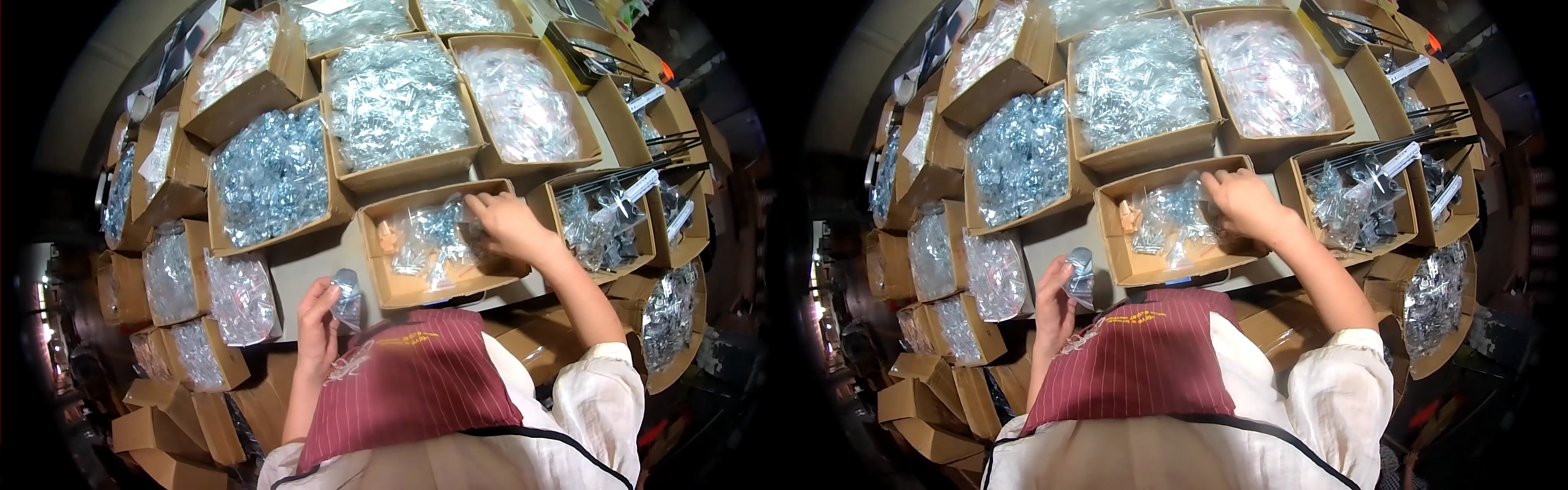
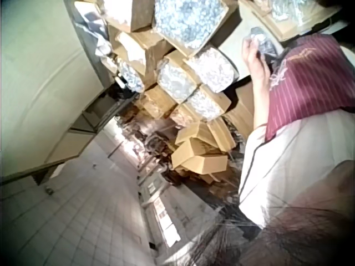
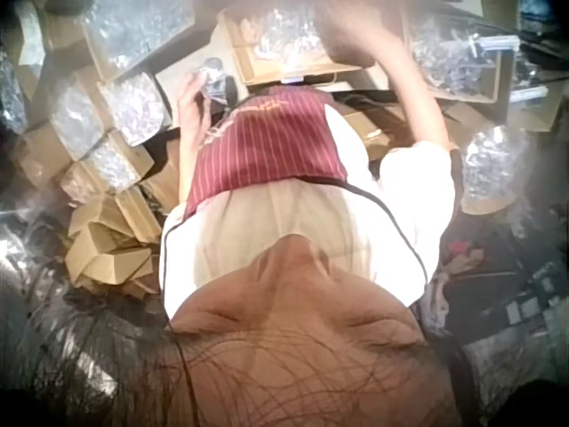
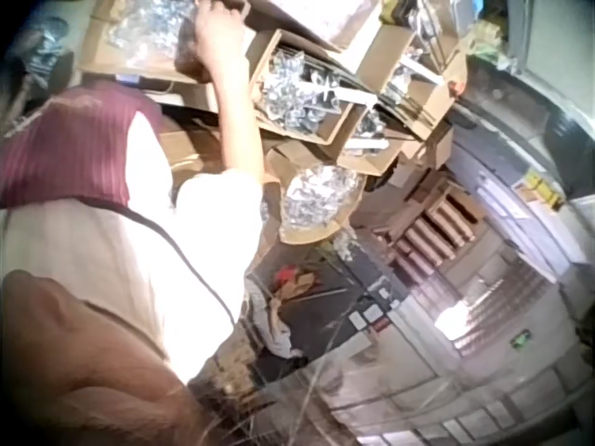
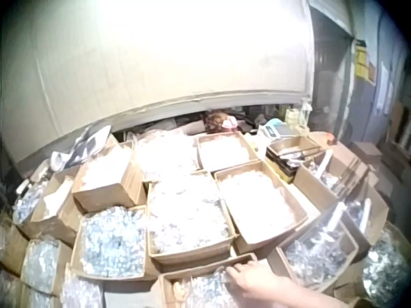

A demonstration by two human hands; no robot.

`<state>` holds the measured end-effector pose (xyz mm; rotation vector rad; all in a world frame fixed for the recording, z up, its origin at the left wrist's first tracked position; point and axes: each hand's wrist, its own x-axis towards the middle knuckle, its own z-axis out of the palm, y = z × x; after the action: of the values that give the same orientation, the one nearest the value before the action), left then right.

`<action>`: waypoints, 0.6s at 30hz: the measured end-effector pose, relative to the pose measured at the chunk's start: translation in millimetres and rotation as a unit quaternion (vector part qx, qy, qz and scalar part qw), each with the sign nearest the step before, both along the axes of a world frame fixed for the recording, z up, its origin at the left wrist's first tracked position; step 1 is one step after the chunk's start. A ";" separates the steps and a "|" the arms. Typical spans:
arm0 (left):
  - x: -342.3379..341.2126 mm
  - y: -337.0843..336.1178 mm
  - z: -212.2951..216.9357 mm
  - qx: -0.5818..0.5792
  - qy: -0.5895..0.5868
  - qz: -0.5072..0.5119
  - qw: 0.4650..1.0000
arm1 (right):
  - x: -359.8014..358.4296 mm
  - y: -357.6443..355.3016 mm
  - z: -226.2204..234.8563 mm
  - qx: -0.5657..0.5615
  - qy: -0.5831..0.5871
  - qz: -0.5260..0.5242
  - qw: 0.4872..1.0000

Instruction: The person selects various bagged hardware components and parts from storage boxes and places them into a kit box on a digital scale.

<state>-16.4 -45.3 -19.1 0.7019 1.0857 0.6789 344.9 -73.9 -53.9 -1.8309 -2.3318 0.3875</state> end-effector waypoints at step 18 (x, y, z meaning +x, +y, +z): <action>-13.3 6.0 -16.9 -0.017 -0.069 0.051 0.996 | 10.5 -3.0 14.9 -0.174 0.511 -0.196 0.819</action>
<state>-29.7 -39.3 -35.9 0.5639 1.0076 0.7833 355.4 -76.9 -39.0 -1.5325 -1.1648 1.3742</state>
